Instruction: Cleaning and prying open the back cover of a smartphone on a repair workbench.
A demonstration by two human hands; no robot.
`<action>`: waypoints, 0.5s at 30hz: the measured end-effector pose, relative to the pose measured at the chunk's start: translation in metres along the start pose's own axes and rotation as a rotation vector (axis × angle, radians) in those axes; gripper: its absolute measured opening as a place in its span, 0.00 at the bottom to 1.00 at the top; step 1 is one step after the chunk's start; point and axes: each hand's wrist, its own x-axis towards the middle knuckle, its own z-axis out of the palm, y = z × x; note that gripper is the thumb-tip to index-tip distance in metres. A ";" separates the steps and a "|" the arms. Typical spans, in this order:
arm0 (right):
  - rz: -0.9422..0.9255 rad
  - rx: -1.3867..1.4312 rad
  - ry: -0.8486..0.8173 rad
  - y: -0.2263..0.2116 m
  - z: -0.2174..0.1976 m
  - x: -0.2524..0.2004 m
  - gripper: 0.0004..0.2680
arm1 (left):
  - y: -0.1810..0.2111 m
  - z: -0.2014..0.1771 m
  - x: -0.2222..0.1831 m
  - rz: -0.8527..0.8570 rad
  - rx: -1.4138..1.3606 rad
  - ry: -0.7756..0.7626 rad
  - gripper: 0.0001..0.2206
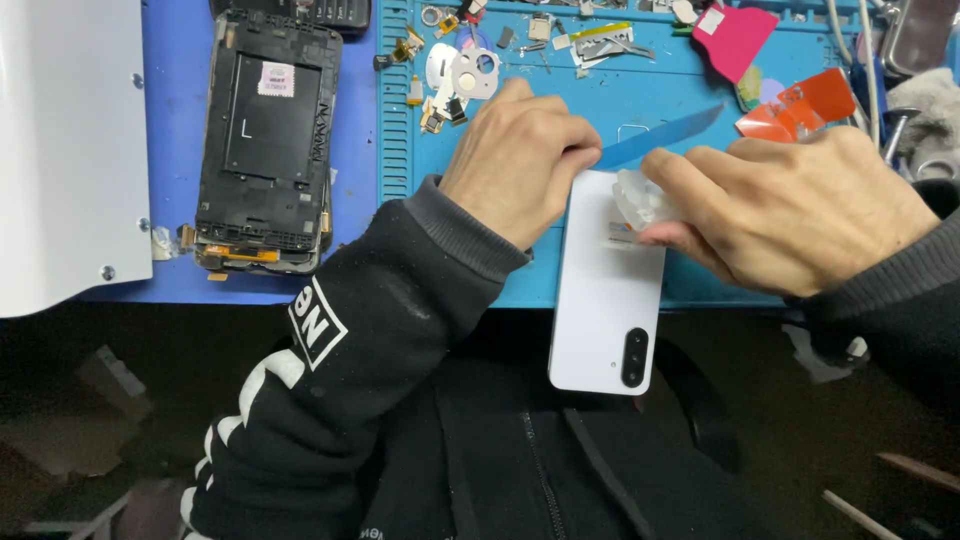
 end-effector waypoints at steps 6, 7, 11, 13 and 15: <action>-0.018 -0.043 -0.068 -0.002 0.002 0.009 0.17 | -0.001 0.000 0.000 -0.005 0.010 0.007 0.04; -0.021 -0.042 -0.070 -0.002 0.002 0.010 0.17 | -0.001 0.000 0.000 -0.008 0.008 0.008 0.04; -0.050 -0.027 -0.097 -0.001 0.007 0.014 0.17 | -0.001 -0.001 0.000 -0.013 -0.003 -0.008 0.04; -0.074 -0.012 -0.096 -0.001 0.008 0.015 0.16 | -0.001 -0.002 0.000 -0.019 0.000 -0.016 0.04; -0.013 -0.046 -0.212 -0.002 0.006 0.016 0.18 | 0.001 -0.002 -0.001 -0.026 0.003 -0.014 0.04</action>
